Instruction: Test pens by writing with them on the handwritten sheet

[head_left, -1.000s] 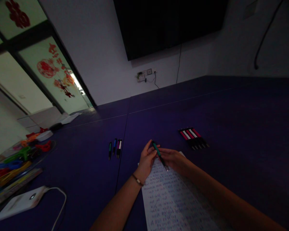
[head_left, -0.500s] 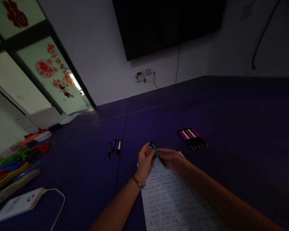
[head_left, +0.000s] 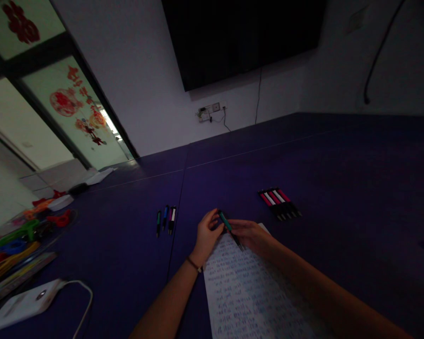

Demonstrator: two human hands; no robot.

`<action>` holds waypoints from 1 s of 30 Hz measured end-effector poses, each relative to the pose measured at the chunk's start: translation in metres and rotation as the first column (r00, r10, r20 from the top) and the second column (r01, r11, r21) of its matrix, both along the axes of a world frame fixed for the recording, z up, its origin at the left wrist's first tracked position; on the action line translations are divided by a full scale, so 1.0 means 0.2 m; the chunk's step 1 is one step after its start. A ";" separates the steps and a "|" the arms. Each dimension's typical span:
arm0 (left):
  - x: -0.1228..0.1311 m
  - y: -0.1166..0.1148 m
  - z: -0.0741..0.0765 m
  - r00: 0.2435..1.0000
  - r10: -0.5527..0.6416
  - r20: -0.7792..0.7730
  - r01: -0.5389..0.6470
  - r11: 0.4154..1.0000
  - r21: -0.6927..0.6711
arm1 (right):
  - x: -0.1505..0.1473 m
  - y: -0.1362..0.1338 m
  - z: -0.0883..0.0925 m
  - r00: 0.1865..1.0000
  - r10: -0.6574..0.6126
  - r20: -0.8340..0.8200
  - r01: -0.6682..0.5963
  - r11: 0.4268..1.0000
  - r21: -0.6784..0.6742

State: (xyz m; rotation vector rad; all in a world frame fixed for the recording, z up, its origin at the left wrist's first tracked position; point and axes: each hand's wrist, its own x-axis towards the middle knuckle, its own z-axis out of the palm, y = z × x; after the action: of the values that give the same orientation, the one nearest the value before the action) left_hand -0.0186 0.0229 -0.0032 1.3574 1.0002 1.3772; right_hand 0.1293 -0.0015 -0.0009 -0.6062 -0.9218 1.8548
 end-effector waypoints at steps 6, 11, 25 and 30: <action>0.00 -0.01 0.02 0.999 -0.033 -0.023 0.033 0.999 0.017 | 0.00 -0.01 0.02 1.000 -0.010 -0.010 0.010 1.000 -0.026; -0.01 0.00 0.01 0.996 -0.052 -0.075 0.055 0.998 0.040 | 0.00 -0.02 0.03 1.000 -0.009 -0.005 0.008 0.999 -0.033; -0.02 0.03 -0.01 0.999 0.009 0.053 -0.009 1.000 -0.009 | -0.02 0.01 -0.03 0.985 -0.163 0.048 0.166 0.984 -0.069; -0.07 0.08 0.04 0.983 0.092 0.157 -0.077 0.992 -0.100 | -0.05 -0.01 -0.02 0.908 -0.201 0.367 0.168 0.978 0.120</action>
State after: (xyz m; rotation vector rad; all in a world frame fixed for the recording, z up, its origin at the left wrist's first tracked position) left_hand -0.0318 0.0379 0.0057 1.1270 1.0102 1.4604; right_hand 0.1198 -0.0039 -0.0047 -0.9864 -1.1443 1.5458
